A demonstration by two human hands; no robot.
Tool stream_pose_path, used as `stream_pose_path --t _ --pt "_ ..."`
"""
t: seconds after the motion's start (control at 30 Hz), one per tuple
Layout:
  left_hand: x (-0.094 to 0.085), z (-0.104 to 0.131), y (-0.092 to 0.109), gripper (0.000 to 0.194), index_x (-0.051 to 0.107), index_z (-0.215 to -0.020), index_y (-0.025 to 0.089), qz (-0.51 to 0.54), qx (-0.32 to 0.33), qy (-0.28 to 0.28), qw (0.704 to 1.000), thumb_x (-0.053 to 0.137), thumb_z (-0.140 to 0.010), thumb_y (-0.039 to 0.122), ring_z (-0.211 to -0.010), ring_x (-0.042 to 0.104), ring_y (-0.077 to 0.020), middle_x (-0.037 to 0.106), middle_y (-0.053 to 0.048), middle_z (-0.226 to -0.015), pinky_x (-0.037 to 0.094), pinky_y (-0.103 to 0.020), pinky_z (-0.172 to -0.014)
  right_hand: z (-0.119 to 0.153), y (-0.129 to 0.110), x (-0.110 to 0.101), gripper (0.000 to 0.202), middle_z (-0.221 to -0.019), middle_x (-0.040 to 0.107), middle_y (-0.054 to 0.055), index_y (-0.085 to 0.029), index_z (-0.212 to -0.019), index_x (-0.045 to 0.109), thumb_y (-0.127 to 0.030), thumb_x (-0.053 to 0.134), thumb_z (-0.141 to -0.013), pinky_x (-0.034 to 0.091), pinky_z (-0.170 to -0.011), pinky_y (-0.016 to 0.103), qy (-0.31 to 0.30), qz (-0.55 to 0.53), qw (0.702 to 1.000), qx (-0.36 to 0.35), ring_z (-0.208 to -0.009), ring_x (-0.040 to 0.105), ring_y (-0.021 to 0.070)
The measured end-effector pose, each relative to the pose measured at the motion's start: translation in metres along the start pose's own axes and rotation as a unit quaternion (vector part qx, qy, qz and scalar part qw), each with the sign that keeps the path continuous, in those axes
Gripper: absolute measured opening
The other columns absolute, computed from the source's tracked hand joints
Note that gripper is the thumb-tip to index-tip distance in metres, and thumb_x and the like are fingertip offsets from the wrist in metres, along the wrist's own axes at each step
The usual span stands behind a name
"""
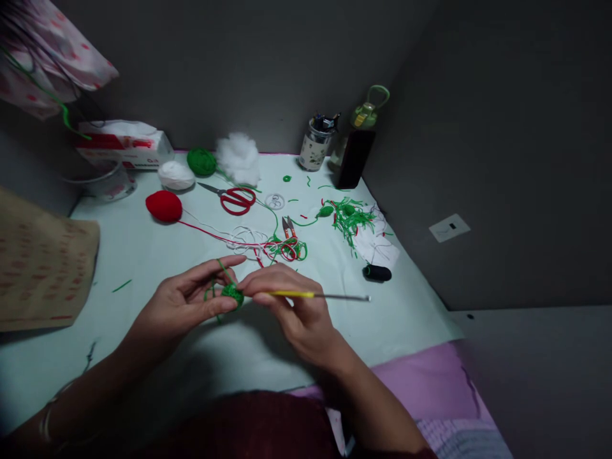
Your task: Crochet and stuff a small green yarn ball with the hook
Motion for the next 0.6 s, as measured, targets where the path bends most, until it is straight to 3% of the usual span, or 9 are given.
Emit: stream_pose_path --t 0.2,0.33,0.6 --pt "0.005 0.005 -0.001 0.048 0.078 -0.117 0.025 -0.004 0.050 0.067 0.997 0.089 -0.070 0.026 -0.081 0.058 -0.0144 0.061 -0.001 -0.093 0.055 -0.029 -0.081 0.009 -0.006 0.007 0.025 -0.108 0.076 0.012 -0.023 -0.121 0.067 -0.015 0.056 -0.100 0.062 -0.079 0.040 -0.026 0.184 0.972 -0.147 -0.095 0.072 0.0212" --pt "0.010 0.005 -0.002 0.044 0.078 -0.116 0.026 -0.013 0.093 0.066 0.993 0.086 -0.073 0.027 -0.081 0.059 -0.0148 0.060 -0.001 -0.094 0.058 -0.028 -0.079 0.016 -0.008 0.014 0.037 -0.112 0.078 0.010 -0.027 -0.127 0.065 -0.011 0.062 -0.094 0.066 -0.078 0.038 -0.008 0.294 0.941 -0.170 -0.102 0.074 0.0233" --pt "0.019 0.011 -0.006 0.048 0.074 -0.125 0.026 0.017 0.100 0.096 0.990 0.082 -0.078 0.029 -0.084 0.060 -0.0141 0.058 0.000 -0.092 0.055 -0.024 -0.083 0.017 0.008 0.017 0.040 -0.110 0.077 0.011 -0.026 -0.135 0.062 -0.013 0.060 -0.097 0.066 -0.072 0.036 0.035 0.279 0.931 -0.233 -0.096 0.075 0.0220"
Point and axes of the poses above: each hand's wrist, its own z-axis away from the middle knuckle, its own x-axis out of the palm, y = z × x, the point moved 1 cm from there along -z, towards the middle knuckle
